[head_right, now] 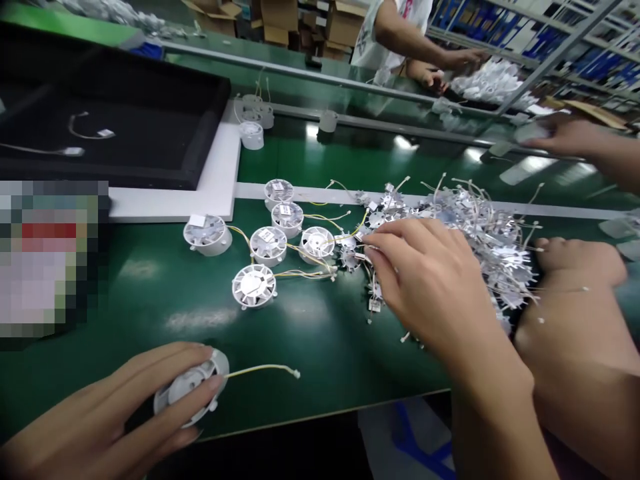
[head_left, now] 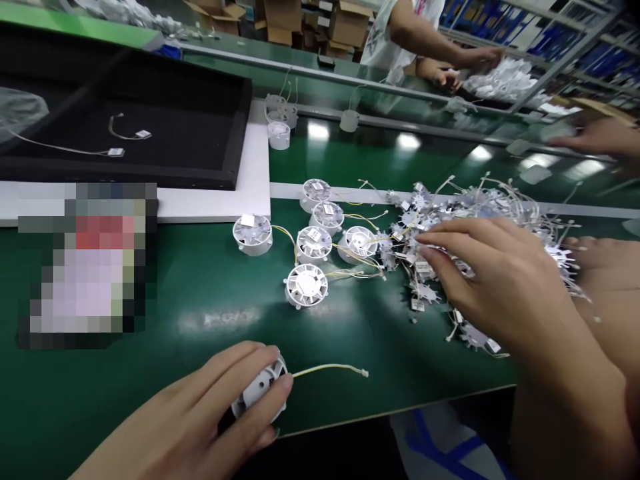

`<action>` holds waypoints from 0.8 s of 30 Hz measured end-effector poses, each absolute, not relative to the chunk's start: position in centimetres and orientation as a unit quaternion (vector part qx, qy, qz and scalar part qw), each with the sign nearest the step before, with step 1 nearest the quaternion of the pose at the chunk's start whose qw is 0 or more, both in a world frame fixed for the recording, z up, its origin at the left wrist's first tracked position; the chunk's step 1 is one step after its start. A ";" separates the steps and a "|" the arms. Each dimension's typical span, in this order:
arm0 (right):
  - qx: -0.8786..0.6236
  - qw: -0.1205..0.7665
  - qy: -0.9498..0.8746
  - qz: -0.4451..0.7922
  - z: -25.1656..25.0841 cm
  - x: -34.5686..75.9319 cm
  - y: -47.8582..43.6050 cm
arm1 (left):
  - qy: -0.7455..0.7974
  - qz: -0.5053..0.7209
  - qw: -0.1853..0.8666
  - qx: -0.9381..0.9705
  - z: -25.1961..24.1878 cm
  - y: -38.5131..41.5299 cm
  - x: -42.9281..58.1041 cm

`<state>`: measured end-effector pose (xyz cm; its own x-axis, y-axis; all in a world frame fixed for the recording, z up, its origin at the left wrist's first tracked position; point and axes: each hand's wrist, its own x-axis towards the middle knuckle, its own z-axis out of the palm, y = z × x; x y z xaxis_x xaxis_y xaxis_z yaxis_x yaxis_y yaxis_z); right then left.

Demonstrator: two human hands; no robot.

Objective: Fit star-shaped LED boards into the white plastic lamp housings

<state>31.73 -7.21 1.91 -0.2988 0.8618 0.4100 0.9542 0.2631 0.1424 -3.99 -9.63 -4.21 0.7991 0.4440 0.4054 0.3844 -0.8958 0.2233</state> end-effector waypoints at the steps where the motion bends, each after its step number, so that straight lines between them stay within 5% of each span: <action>1: -0.590 0.085 -0.778 -0.199 1.6 32.6 -6.9 | 0.207 0.215 0.054 0.953 -4.3 -9.6 -3.7; 7: -0.569 -0.018 -0.792 -0.222 -0.7 33.1 -5.8 | 0.203 0.181 0.040 0.961 -4.2 -9.1 -2.0; 24: -0.563 -0.032 -0.801 -0.201 -1.7 31.6 -4.5 | 0.210 0.265 -0.005 0.941 -5.2 -9.3 -1.7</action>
